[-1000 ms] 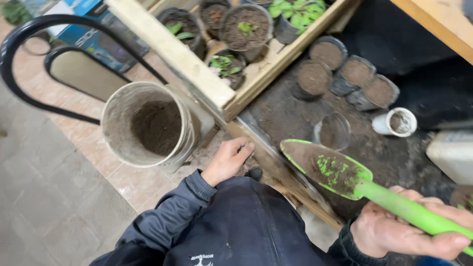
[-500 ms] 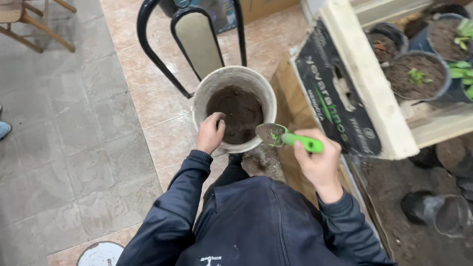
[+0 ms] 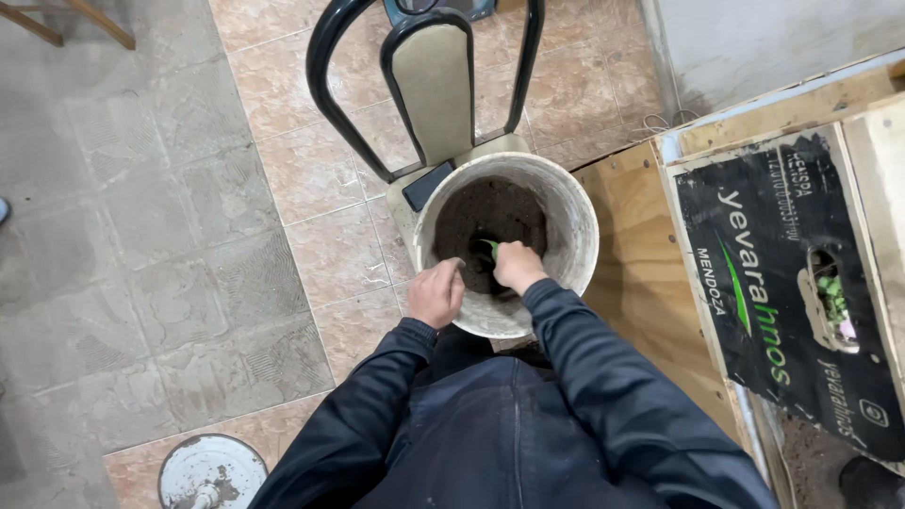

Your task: The person fills small plastic pots with soil using a green scoop, taking the soil from a bucket.

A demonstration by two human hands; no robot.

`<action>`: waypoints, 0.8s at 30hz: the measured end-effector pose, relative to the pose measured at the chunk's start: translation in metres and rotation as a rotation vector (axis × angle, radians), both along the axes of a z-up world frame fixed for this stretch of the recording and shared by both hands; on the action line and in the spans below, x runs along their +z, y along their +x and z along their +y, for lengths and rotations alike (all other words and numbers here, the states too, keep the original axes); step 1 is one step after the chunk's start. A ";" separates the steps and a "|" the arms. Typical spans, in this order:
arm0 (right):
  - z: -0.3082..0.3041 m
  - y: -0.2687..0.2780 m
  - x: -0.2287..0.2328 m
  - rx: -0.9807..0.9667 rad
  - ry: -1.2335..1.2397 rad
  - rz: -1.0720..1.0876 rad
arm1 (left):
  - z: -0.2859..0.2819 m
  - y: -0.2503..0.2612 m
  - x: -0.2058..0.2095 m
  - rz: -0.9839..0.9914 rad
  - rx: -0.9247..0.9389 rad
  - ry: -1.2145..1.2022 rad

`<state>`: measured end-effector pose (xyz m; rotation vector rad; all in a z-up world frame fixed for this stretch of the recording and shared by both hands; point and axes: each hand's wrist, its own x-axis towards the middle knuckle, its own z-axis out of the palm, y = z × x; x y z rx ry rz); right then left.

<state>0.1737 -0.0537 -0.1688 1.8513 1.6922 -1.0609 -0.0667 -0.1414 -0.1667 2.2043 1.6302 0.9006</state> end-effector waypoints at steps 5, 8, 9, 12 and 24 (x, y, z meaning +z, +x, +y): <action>0.002 -0.024 -0.073 -0.024 -0.089 0.029 | -0.003 0.002 -0.012 0.015 -0.022 0.032; 0.009 -0.038 -0.069 0.001 -0.093 0.064 | -0.003 -0.005 -0.003 0.007 -0.030 0.036; 0.011 -0.038 -0.061 0.023 -0.086 0.083 | -0.003 -0.004 0.001 -0.004 -0.047 0.045; 0.014 -0.035 -0.027 0.034 -0.085 0.159 | 0.000 -0.001 0.009 -0.025 -0.063 0.041; -0.024 -0.079 0.013 0.022 -0.200 0.243 | 0.000 -0.013 0.004 -0.010 -0.020 0.032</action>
